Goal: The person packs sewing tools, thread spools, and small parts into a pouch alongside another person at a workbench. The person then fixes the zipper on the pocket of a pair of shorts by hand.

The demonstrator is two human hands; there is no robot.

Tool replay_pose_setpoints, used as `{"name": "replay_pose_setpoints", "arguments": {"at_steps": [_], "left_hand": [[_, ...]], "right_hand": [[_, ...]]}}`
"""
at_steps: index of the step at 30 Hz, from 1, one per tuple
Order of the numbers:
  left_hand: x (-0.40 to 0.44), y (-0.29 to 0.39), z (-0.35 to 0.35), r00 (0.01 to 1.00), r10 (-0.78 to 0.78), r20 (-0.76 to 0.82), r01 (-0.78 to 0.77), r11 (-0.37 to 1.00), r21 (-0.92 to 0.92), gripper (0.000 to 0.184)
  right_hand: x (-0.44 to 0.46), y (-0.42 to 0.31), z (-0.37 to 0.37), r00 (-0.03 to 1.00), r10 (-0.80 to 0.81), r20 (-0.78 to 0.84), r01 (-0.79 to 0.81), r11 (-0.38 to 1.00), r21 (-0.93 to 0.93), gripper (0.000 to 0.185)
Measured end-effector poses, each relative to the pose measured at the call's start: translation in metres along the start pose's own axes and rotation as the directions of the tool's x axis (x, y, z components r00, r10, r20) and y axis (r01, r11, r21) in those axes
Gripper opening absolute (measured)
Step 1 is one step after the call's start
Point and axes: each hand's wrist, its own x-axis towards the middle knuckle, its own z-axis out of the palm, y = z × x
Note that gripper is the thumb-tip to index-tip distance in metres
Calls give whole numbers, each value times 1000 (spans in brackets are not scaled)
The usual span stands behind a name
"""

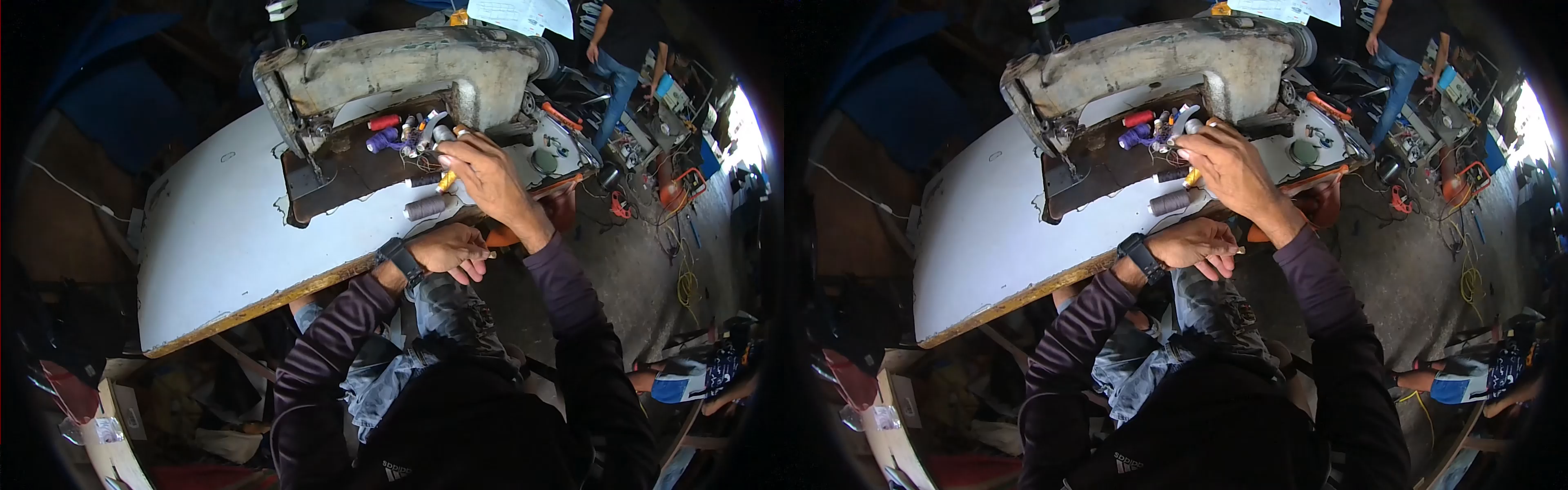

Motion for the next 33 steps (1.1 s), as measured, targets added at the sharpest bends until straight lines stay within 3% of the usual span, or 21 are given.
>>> {"name": "replay_pose_setpoints", "arguments": {"at_steps": [2, 5, 6, 8, 11, 13, 17, 18, 19, 23, 26, 27, 29, 31, 32, 33], "left_hand": [[-3, -2, 0, 999, 38, -10, -38, 999, -1, 32], [-4, -1, 1, 999, 28, -18, -29, 998, -56, 31], [-5, 0, 2, 999, 32, -34, -33, 998, -49, 31], [-7, 3, 5, 997, 39, -62, -42, 999, -34, 31], [-4, -5, 20, 965, 79, -250, -82, 997, 0, 31], [-5, -10, 35, 899, 158, -409, -148, 987, 55, 25], [-1, -45, 55, 805, 235, -545, -262, 965, 30, 18], [0, -53, 60, 797, 255, -548, -285, 958, 31, 18], [-1, -59, 65, 788, 271, -553, -307, 951, 30, 18], [1, -73, 87, 757, 275, -593, -382, 922, -60, 19], [-5, -72, 97, 731, 287, -619, -352, 936, 18, 14], [-11, -77, 100, 642, 430, -635, -477, 872, 108, 10], [-44, -49, 106, 517, 441, -734, -370, 888, 273, 6], [-87, -15, 98, 339, 554, -760, -173, 831, 529, 3], [-108, -5, 84, 242, 677, -695, -122, 732, 670, 4], [-130, -1, 69, 192, 700, -688, 56, 692, 720, 10]], "right_hand": [[-7, 13, -7, 996, -62, -56, 58, 996, -71, 20], [-8, -3, -21, 977, 208, 54, -208, 978, -3, 21], [-9, -8, -27, 935, 318, 157, -322, 947, -3, 23], [-20, -7, -30, 958, 281, 62, -280, 960, -26, 22], [-47, -8, -53, 925, 379, 6, -378, 923, -66, 25], [-63, -23, -80, 880, 470, 64, -460, 879, -130, 26], [-122, -29, -84, 961, 278, 18, -263, 928, -263, 29], [-137, -37, -85, 885, 444, 143, -400, 880, -256, 31], [-150, -40, -82, 877, 446, 181, -371, 865, -338, 31], [-182, -50, -67, 840, 484, 244, -386, 850, -358, 28], [-190, -54, -62, 841, 490, 228, -404, 850, -338, 26], [-189, -56, -61, 847, 493, 197, -415, 846, -335, 26], [-174, -51, -65, 859, 487, 157, -438, 859, -266, 22], [-155, -53, -61, 879, 459, 126, -447, 887, -118, 18], [-142, -58, -53, 922, 371, 112, -365, 928, -69, 18], [-124, -63, -45, 956, 278, 93, -277, 961, -26, 19]]}}
